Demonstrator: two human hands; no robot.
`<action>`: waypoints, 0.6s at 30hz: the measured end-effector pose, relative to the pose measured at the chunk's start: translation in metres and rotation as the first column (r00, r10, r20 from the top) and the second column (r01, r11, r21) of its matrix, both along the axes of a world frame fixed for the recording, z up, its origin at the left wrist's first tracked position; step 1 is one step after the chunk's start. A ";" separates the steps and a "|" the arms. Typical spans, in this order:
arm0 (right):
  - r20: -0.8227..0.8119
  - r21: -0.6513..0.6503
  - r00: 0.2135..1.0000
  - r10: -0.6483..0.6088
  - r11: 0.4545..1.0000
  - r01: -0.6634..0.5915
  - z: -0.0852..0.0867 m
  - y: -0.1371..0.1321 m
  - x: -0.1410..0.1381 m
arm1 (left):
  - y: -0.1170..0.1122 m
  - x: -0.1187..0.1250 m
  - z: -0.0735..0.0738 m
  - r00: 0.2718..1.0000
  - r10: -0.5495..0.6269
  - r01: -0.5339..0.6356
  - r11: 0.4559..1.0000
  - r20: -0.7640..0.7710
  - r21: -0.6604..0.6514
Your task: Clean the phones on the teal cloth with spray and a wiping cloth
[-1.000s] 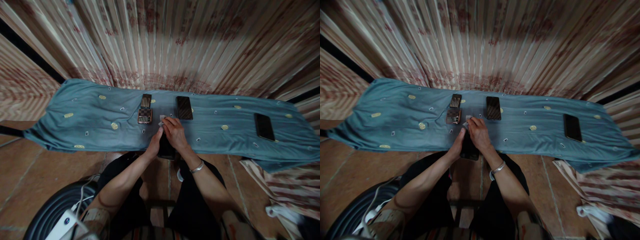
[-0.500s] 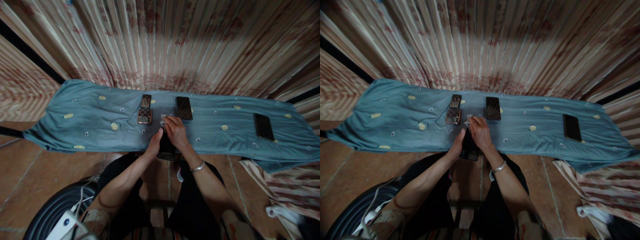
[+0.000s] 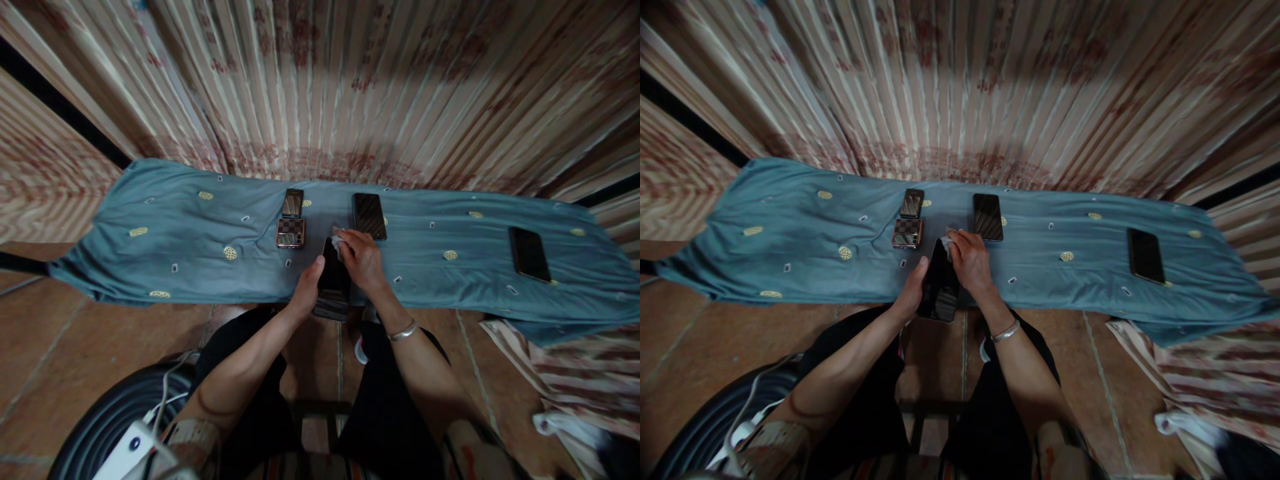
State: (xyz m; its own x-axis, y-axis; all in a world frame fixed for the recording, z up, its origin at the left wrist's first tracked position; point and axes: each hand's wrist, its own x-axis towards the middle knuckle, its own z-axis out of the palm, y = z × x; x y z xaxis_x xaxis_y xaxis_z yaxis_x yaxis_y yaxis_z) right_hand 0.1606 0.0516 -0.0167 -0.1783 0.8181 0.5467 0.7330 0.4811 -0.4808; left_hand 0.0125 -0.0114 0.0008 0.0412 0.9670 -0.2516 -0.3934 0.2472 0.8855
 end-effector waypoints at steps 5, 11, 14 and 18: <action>-0.012 -0.019 1.000 -0.009 1.000 0.009 0.000 0.002 0.005 | 0.000 -0.001 0.002 0.999 0.006 -0.005 0.999 0.049 -0.037; -0.032 -0.039 0.999 -0.020 0.999 0.019 0.000 0.003 0.010 | 0.004 -0.006 0.002 0.994 0.027 -0.020 0.997 0.108 -0.071; -0.014 -0.014 0.999 -0.029 0.999 0.029 0.000 0.001 0.009 | 0.007 -0.008 0.000 0.994 0.048 -0.044 0.998 0.095 -0.044; 0.037 0.033 0.999 -0.014 0.999 0.013 0.002 -0.005 0.005 | 0.009 -0.012 -0.006 0.992 0.080 -0.077 0.996 0.095 -0.043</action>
